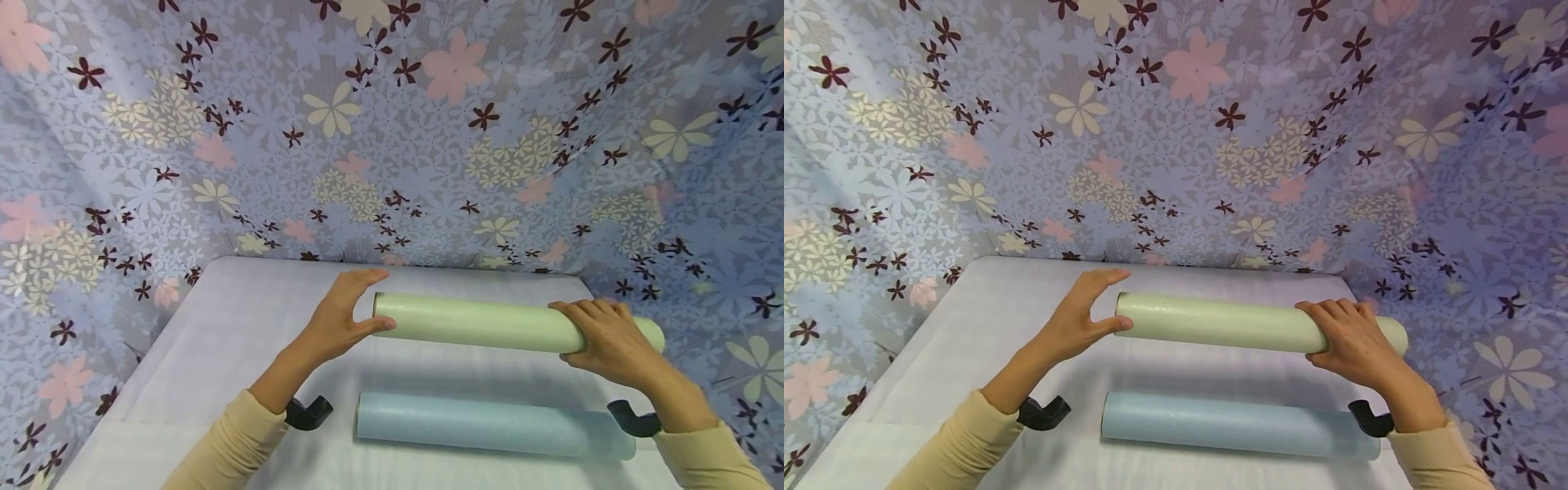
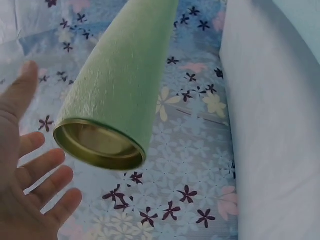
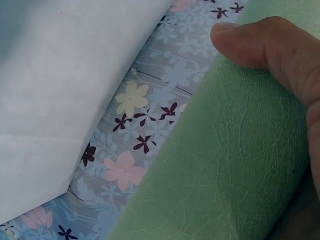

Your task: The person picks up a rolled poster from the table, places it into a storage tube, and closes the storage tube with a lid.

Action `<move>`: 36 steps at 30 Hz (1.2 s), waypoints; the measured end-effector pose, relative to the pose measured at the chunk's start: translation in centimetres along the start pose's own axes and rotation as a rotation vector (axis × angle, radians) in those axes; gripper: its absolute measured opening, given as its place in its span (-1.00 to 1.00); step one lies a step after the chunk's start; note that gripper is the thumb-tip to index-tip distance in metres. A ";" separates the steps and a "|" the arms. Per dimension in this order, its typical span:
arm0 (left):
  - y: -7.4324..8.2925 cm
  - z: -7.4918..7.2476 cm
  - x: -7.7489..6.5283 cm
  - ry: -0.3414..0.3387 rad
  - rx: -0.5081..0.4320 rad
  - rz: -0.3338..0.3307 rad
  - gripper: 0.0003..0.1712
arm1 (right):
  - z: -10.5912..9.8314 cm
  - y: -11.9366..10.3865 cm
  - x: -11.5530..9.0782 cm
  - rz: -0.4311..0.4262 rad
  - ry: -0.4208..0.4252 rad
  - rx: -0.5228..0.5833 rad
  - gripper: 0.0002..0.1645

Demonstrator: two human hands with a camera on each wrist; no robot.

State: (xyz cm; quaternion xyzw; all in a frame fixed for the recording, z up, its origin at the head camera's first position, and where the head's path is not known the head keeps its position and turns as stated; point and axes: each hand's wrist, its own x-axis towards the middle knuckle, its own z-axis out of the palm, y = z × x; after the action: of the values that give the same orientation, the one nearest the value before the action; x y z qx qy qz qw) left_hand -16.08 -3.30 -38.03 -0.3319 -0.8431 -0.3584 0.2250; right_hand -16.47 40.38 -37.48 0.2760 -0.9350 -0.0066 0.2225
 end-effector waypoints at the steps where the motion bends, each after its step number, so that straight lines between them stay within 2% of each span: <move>1: 0.1 0.1 0.1 0.001 0.051 0.025 -0.15 | 0.0 0.0 0.0 0.001 -0.002 0.001 0.03; 4: 0.4 0.5 0.3 -0.002 0.219 0.102 -0.16 | 0.1 0.0 0.1 -0.001 -0.008 0.005 0.02; 8: 0.7 1.1 0.2 -0.057 0.396 0.147 -0.16 | 0.4 -0.1 0.1 -0.007 -0.006 0.004 0.01; 13: 0.5 1.9 -0.1 -0.139 0.491 0.164 -0.14 | 0.9 -0.1 0.1 -0.005 -0.012 0.004 0.02; 20: -0.1 3.2 -0.6 -0.214 0.475 0.118 -0.14 | 1.9 0.0 -0.2 -0.030 -0.032 -0.008 0.00; 30: -1.7 4.8 -0.5 -0.320 0.369 0.003 -0.17 | 4.2 0.8 0.2 -0.010 -0.161 0.020 -0.08; 36: -2.8 5.7 -0.4 -0.356 0.337 -0.030 -0.16 | 5.0 1.2 0.6 -0.013 -0.213 0.040 -0.10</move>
State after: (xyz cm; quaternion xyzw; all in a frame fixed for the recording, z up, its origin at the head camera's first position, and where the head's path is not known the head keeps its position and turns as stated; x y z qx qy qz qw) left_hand -18.57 -0.61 -43.21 -0.3350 -0.9221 -0.1520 0.1197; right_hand -19.61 40.57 -41.58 0.2842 -0.9515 -0.0188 0.1163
